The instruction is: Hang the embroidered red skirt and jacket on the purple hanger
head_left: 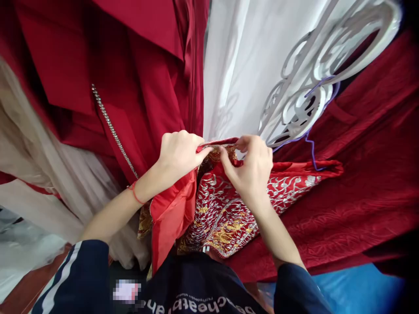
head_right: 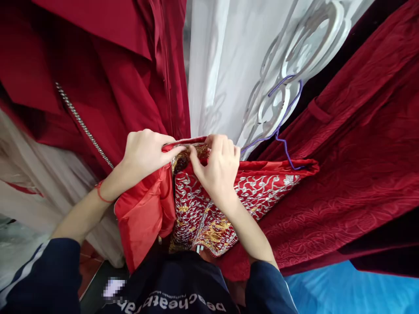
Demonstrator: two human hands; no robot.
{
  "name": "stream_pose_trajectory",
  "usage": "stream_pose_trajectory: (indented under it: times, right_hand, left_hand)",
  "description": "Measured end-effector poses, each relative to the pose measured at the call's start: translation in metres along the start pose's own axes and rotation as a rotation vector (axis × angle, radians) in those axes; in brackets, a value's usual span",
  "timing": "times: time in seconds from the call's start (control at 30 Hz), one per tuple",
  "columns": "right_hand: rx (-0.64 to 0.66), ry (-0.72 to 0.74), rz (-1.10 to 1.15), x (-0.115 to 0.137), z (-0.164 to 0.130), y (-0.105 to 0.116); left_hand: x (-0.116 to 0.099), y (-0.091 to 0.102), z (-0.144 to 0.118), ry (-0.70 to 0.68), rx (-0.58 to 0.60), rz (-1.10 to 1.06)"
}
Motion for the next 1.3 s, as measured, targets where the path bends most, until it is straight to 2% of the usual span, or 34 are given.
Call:
stream_pose_trajectory:
  times: [0.07, 0.13, 0.23, 0.3, 0.37, 0.43, 0.5, 0.53, 0.57, 0.6, 0.63, 0.73, 0.77, 0.83, 0.93, 1.03, 1.13, 1.2, 1.3]
  right_hand:
    - [0.012, -0.007, -0.119, -0.002, 0.008, 0.009]
    - [0.084, 0.03, -0.223, -0.003, 0.016, 0.017]
    - [0.193, 0.152, -0.318, -0.005, 0.023, 0.027]
    - [0.212, 0.245, -0.328, -0.011, 0.022, 0.036]
    - [0.152, 0.29, -0.344, -0.025, 0.018, 0.048]
    - [0.016, 0.288, -0.394, -0.048, 0.013, 0.063]
    - [-0.127, 0.221, -0.442, -0.078, 0.012, 0.081]
    - [-0.152, 0.157, -0.43, -0.094, 0.014, 0.089]
    - [-0.123, 0.068, -0.373, -0.111, 0.017, 0.097]
    - [-0.031, -0.044, -0.266, -0.128, 0.022, 0.103]
    - [0.123, -0.169, -0.113, -0.143, 0.026, 0.107]
    - [0.709, -0.507, 0.41, -0.177, 0.038, 0.112]
    - [0.869, -0.59, 0.533, -0.185, 0.042, 0.113]
    - [1.087, -0.706, 0.669, -0.198, 0.05, 0.113]
    - [1.302, -0.785, 0.714, -0.209, 0.063, 0.105]
    - [1.571, -0.761, 0.651, -0.206, 0.07, 0.086]
    - [1.785, -0.635, 0.554, -0.195, 0.069, 0.062]
    - [1.792, -0.588, 0.467, -0.188, 0.068, 0.048]
    - [1.708, -0.659, 0.355, -0.183, 0.067, 0.034]
  left_hand:
    - [-0.009, 0.0, 0.003, -0.038, -0.011, -0.026]
    - [-0.016, -0.002, 0.007, -0.083, -0.009, -0.053]
    - [-0.021, -0.007, 0.012, -0.131, 0.006, -0.097]
    - [-0.021, -0.007, 0.015, -0.143, 0.026, -0.121]
    - [-0.023, -0.006, 0.017, -0.155, 0.042, -0.135]
    - [-0.029, -0.003, 0.019, -0.179, 0.053, -0.136]
    - [-0.038, -0.001, 0.021, -0.219, 0.065, -0.133]
    - [-0.042, 0.0, 0.023, -0.238, 0.069, -0.132]
    - [-0.047, 0.0, 0.025, -0.252, 0.073, -0.133]
    - [-0.05, 0.0, 0.029, -0.263, 0.077, -0.135]
    - [-0.053, -0.001, 0.033, -0.268, 0.079, -0.141]
    - [-0.058, -0.002, 0.05, -0.274, 0.087, -0.181]
    - [-0.059, -0.002, 0.057, -0.279, 0.091, -0.197]
    - [-0.061, -0.003, 0.071, -0.314, 0.104, -0.218]
    - [-0.073, -0.007, 0.087, -0.478, 0.153, -0.246]
    - [-0.09, -0.016, 0.095, -0.687, 0.27, -0.277]
    - [-0.102, -0.026, 0.102, -0.691, 0.315, -0.25]
    - [-0.106, -0.03, 0.106, -0.636, 0.302, -0.218]
    - [-0.109, -0.031, 0.109, -0.606, 0.284, -0.178]
Point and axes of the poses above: each hand's wrist, its own z-axis towards the middle knuckle, its own y-axis out of the back of the hand, x = y × z, the point moved 2 cm from there along z, towards the middle knuckle, and after that the axes turned 11 degrees about z, right-handed, at the moved point
